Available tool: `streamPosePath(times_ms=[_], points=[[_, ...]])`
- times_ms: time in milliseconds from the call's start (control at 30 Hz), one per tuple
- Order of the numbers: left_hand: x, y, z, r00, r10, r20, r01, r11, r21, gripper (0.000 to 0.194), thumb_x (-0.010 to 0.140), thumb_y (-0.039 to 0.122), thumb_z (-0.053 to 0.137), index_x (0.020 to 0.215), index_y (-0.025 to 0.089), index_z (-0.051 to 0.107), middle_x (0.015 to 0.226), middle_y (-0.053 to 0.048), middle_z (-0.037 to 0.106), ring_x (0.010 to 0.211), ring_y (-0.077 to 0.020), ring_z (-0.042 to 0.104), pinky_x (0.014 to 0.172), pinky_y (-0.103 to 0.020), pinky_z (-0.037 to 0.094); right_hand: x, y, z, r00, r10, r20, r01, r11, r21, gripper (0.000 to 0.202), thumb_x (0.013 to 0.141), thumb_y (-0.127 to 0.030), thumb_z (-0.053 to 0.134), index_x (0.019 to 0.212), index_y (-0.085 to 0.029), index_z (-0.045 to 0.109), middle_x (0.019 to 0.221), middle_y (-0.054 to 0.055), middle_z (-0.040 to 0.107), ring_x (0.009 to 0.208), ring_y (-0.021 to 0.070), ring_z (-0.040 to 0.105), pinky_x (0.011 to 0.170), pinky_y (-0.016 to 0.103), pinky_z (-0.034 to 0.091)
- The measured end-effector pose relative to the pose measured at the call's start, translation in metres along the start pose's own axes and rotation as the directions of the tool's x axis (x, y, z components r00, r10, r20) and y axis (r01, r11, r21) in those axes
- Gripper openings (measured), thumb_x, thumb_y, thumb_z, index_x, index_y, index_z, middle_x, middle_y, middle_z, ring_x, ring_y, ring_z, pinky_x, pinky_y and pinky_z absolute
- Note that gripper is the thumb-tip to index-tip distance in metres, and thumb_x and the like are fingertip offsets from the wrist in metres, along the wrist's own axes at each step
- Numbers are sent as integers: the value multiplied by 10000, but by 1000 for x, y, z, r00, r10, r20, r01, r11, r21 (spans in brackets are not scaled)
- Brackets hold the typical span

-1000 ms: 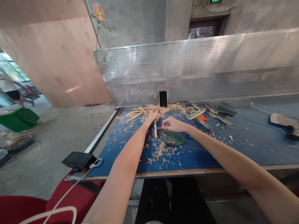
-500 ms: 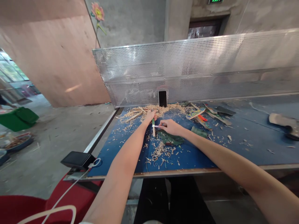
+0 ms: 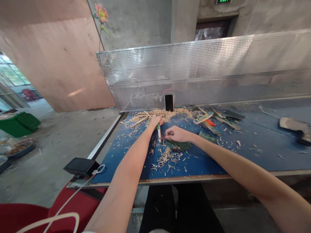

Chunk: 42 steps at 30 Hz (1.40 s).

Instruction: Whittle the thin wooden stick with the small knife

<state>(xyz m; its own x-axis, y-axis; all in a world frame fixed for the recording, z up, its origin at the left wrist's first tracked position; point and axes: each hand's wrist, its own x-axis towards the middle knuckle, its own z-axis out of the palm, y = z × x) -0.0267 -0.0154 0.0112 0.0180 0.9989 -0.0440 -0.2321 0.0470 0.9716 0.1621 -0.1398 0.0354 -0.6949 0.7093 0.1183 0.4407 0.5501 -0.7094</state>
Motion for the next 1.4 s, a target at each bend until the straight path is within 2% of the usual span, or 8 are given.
streamPosePath(times_ms=[100,367,567,833,900,1067,1200,1400], points=[[-1,1,-1,1000,-9,-7,8,1000,-4,339,988,160,852,934,265,534,525,123,357,399,-97,359,450,-255,232,-5,-6,-1,1000,-14,17,15,998,-64,259,1000,-378,710,793,-223,687,615,-35,567,635,157,462,693,337,326],[0,-2,-4,999,13,41,-11,999,-41,369,999,169,844,879,255,506,556,97,437,432,-91,402,453,-224,288,-4,-3,-1,989,7,-150,-27,991,-131,194,1096,-370,660,1010,-216,742,732,19,704,674,194,541,735,350,366],[4,-1,-5,1000,3,19,-4,999,42,194,1089,253,779,940,214,660,557,65,520,428,-117,467,448,-240,362,-2,0,-2,983,25,-183,-80,950,-303,202,1161,-353,629,1112,-227,779,877,77,778,763,230,609,763,347,351],[8,-10,-9,997,45,62,-39,995,-93,291,1105,404,842,974,198,683,556,91,437,423,-95,388,462,-235,302,3,-8,7,980,58,-188,-108,958,-266,237,1157,-267,589,969,-221,725,805,28,712,718,186,565,740,320,349],[9,-11,-9,997,55,48,-48,989,-137,324,1101,422,860,963,203,666,544,104,391,417,-91,358,464,-243,285,0,-12,10,985,73,-159,-104,975,-198,247,1132,-267,612,907,-216,699,752,8,679,685,169,535,724,317,352],[10,-2,-12,1000,12,24,-8,983,-182,326,1123,439,832,976,214,646,520,125,323,387,-92,325,444,-244,256,-13,-24,8,994,4,111,11,991,-131,226,1034,-296,718,821,-220,719,638,-15,630,624,154,458,682,331,318],[6,2,-15,1000,24,5,-23,980,-197,303,1147,434,782,990,208,655,523,118,350,383,-92,331,431,-236,259,-14,-24,0,999,-39,-24,34,983,-181,217,1090,-369,676,979,-224,792,688,3,684,637,173,502,714,347,339],[-1,5,-14,993,2,120,24,975,-220,299,1197,447,655,1043,192,684,554,72,423,425,-118,407,451,-235,351,-6,-7,-6,987,30,-156,-83,936,-344,316,1177,-371,531,1308,-216,773,930,93,817,783,248,664,767,352,377]])
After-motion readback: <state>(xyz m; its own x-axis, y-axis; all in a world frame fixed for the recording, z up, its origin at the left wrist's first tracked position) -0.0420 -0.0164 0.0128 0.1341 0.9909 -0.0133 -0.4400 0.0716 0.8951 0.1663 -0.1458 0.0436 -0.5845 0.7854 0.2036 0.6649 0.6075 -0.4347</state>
